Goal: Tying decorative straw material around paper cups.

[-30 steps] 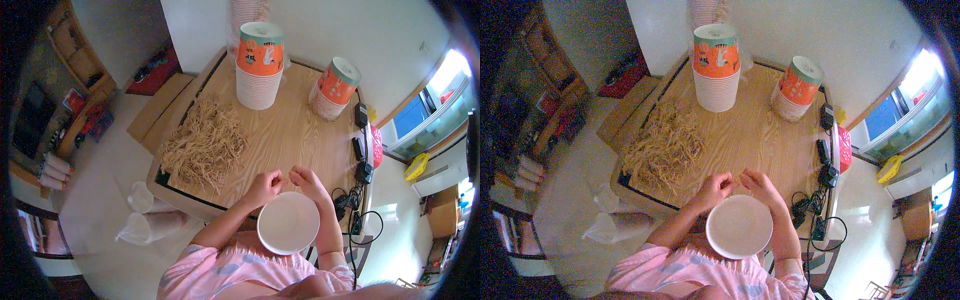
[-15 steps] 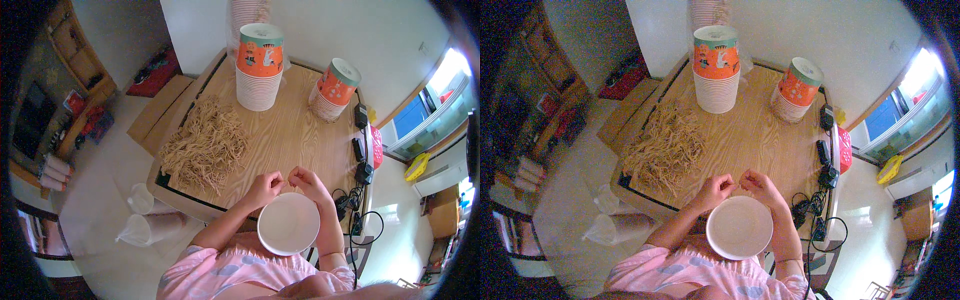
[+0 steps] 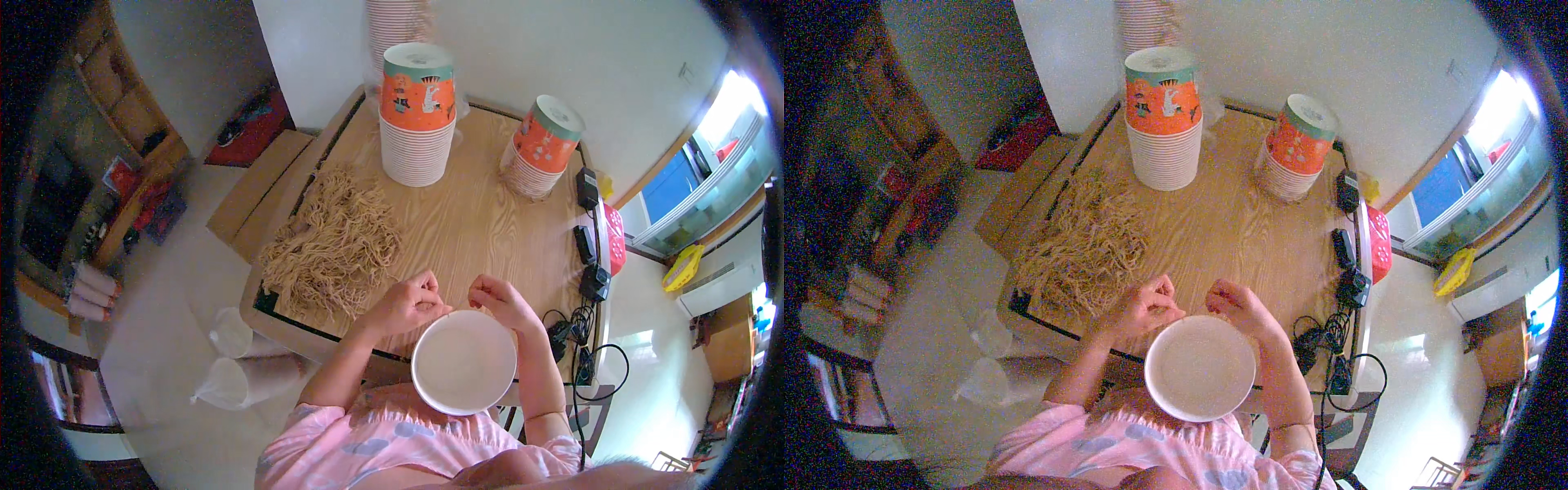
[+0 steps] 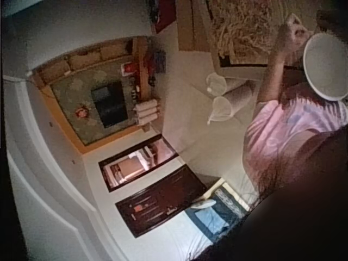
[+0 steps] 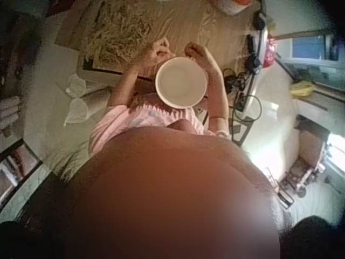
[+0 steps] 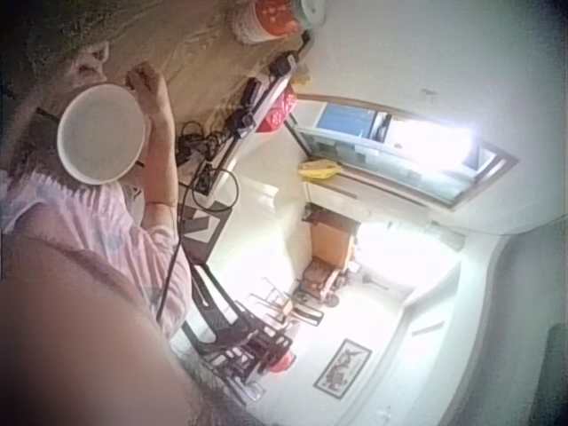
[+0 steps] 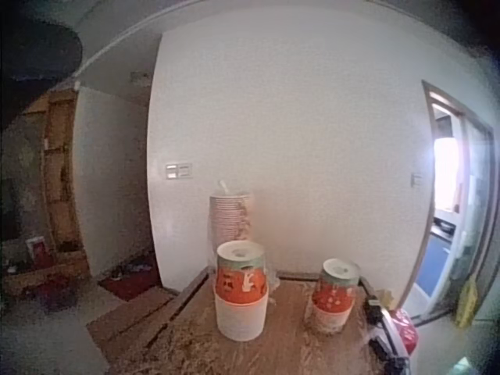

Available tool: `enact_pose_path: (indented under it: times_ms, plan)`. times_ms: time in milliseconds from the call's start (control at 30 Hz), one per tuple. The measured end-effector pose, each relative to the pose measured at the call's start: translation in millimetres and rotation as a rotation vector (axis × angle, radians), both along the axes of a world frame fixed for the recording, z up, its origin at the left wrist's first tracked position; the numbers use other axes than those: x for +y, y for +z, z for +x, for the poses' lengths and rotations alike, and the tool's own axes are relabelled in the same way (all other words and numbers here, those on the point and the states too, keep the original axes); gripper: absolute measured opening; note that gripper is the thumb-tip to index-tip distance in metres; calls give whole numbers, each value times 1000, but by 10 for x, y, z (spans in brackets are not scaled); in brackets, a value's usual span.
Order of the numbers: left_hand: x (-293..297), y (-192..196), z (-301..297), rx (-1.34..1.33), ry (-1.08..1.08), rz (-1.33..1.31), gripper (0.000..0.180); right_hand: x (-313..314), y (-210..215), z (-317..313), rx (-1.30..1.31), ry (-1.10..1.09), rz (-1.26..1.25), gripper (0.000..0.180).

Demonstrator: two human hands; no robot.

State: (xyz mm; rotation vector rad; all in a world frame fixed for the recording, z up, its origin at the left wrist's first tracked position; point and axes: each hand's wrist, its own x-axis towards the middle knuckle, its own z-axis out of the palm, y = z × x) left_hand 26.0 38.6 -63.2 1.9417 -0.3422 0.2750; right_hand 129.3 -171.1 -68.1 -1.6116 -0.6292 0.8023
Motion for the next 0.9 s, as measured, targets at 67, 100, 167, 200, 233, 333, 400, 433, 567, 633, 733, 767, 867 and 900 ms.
enact_pose_path:
  times_ms: [67,100,167,200,233,333,400,433,567,633,733,767,867,900]
  plan:
    - [6,16,0,11,21,48,13,30,19,13,29,9,-92,6]
    - [-10,-7,21,35,8,49,13,40,-5,24,27,7,-91,6]
    - [-32,-78,66,56,-7,50,17,66,-78,53,-34,83,-73,3]
    - [-38,-111,88,77,-43,35,20,83,-74,51,-36,83,-73,3]
    - [-41,-131,104,98,-79,20,23,103,-64,44,-117,97,-125,4]
    - [-53,-94,103,113,-59,33,26,132,-9,18,-183,95,-163,4]
    - [-71,-70,106,83,-37,31,27,142,47,-11,-169,82,-149,5]
    - [-75,-67,107,54,-13,29,29,147,77,-30,-88,55,-121,6]
    - [-77,-133,127,61,-5,-8,26,152,35,-37,16,15,-37,7]
    - [-78,-95,121,62,-30,111,16,143,19,-30,-29,-2,-58,7]
    - [-120,17,115,93,-38,153,12,153,106,-58,-176,-11,-124,7]
    - [-122,3,122,94,-37,151,12,157,170,-83,-279,-8,-169,7]
    - [-125,-66,117,69,-36,145,16,179,334,-177,-403,-39,-293,12]
    - [-143,-103,108,69,-44,87,14,169,333,-189,-401,-40,-295,12]
